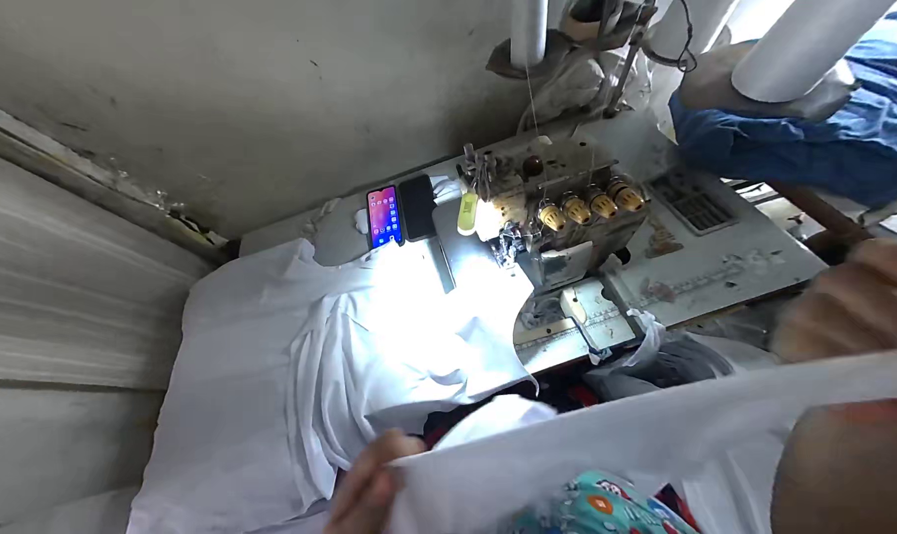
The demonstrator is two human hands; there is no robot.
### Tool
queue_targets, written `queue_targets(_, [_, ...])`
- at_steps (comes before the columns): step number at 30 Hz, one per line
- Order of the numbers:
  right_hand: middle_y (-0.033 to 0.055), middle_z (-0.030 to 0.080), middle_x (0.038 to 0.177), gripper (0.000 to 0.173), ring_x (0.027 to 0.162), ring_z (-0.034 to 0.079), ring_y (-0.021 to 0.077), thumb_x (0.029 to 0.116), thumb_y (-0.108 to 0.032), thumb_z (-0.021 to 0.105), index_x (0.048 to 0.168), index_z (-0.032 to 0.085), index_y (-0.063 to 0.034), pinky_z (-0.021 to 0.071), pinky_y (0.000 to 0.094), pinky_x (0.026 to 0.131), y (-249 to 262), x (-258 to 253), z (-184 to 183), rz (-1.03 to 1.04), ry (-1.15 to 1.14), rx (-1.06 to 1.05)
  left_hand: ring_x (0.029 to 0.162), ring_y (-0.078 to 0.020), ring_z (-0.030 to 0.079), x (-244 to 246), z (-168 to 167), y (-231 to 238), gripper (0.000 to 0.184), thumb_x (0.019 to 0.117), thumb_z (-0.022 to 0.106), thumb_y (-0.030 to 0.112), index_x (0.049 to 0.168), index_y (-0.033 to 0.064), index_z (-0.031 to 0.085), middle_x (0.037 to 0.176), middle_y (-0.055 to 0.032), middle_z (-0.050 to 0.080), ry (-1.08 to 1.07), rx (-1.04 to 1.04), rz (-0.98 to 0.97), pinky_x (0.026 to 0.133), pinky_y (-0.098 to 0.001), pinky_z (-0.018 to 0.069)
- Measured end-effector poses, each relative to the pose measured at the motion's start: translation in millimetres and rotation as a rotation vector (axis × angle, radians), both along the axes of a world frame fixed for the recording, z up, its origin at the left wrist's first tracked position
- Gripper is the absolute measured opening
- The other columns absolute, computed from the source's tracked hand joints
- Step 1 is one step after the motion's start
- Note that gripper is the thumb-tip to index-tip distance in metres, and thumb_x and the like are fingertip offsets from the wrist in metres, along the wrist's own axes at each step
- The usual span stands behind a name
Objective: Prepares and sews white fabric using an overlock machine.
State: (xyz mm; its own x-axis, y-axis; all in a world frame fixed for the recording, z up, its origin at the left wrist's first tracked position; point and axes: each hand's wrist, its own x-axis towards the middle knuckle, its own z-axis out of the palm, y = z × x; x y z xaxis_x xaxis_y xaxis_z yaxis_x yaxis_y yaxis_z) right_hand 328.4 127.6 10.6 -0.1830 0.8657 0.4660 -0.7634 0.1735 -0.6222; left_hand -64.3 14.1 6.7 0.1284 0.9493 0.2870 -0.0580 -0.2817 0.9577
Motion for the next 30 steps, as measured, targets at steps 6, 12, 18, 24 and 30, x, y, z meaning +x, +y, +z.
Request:
queue_targets(6, [-0.0148, 0.068, 0.096, 0.018, 0.082, 0.064, -0.0045, 0.0912, -0.030, 0.075, 0.109, 0.070, -0.0273, 0.0531, 0.0127, 0.072, 32, -73, -55, 0.099, -0.171, -0.065, 0.088, 0.0177, 0.060, -58, 65, 51, 0.018, 0.1053, 0.053, 0.034, 0.101, 0.0341, 0.070, 0.095, 0.0305, 0.067, 0.373, 0.228, 0.483, 0.077, -0.0050, 0.0494])
queue_targets(12, [0.0004, 0.075, 0.095, 0.012, 0.083, 0.072, 0.0081, 0.0958, -0.003, 0.060, 0.097, 0.067, -0.0125, 0.0610, 0.0240, 0.076, 51, -107, -74, 0.022, -0.261, -0.561, 0.120, -0.0491, 0.058, -77, 17, 150, 0.031, 0.1017, 0.056, 0.008, 0.122, -0.0134, 0.062, 0.122, -0.0348, 0.062, 1.027, 0.033, 0.619, 0.103, -0.0640, 0.0432])
queue_targets(18, [0.0034, 0.074, 0.109, 0.026, 0.095, 0.073, 0.0116, 0.1044, -0.007, 0.044, 0.122, 0.062, -0.0008, 0.0619, 0.0284, 0.081, 52, -113, -67, -0.093, -0.503, -0.572, 0.105, -0.0208, 0.072, 54, -37, 159, 0.024, 0.0951, 0.063, 0.007, 0.115, 0.0002, 0.074, 0.111, -0.0141, 0.075, 0.719, 0.229, 0.156, 0.094, -0.0372, 0.0551])
queue_targets(24, [0.0003, 0.076, 0.109, 0.029, 0.100, 0.073, 0.0115, 0.1064, -0.020, 0.050, 0.127, 0.062, -0.0028, 0.0604, 0.0293, 0.088, 49, -99, -61, -0.136, -0.512, -0.271, 0.097, -0.0212, 0.071, 91, -30, 174, 0.040, 0.0957, 0.054, 0.003, 0.135, -0.0021, 0.060, 0.111, -0.0167, 0.071, 0.743, 0.186, -0.172, 0.087, -0.0335, 0.0572])
queue_targets(30, [-0.0046, 0.067, 0.123, 0.063, 0.109, 0.065, 0.0077, 0.0891, -0.042, 0.076, 0.137, 0.052, -0.0074, 0.0553, 0.0262, 0.095, 49, -94, -63, -0.029, -0.451, -0.056, 0.050, 0.0005, 0.039, 99, -15, 171, 0.024, 0.0981, 0.065, 0.028, 0.094, 0.0055, 0.073, 0.059, 0.0050, 0.050, 0.664, 0.210, 0.004, 0.049, -0.0159, 0.0345])
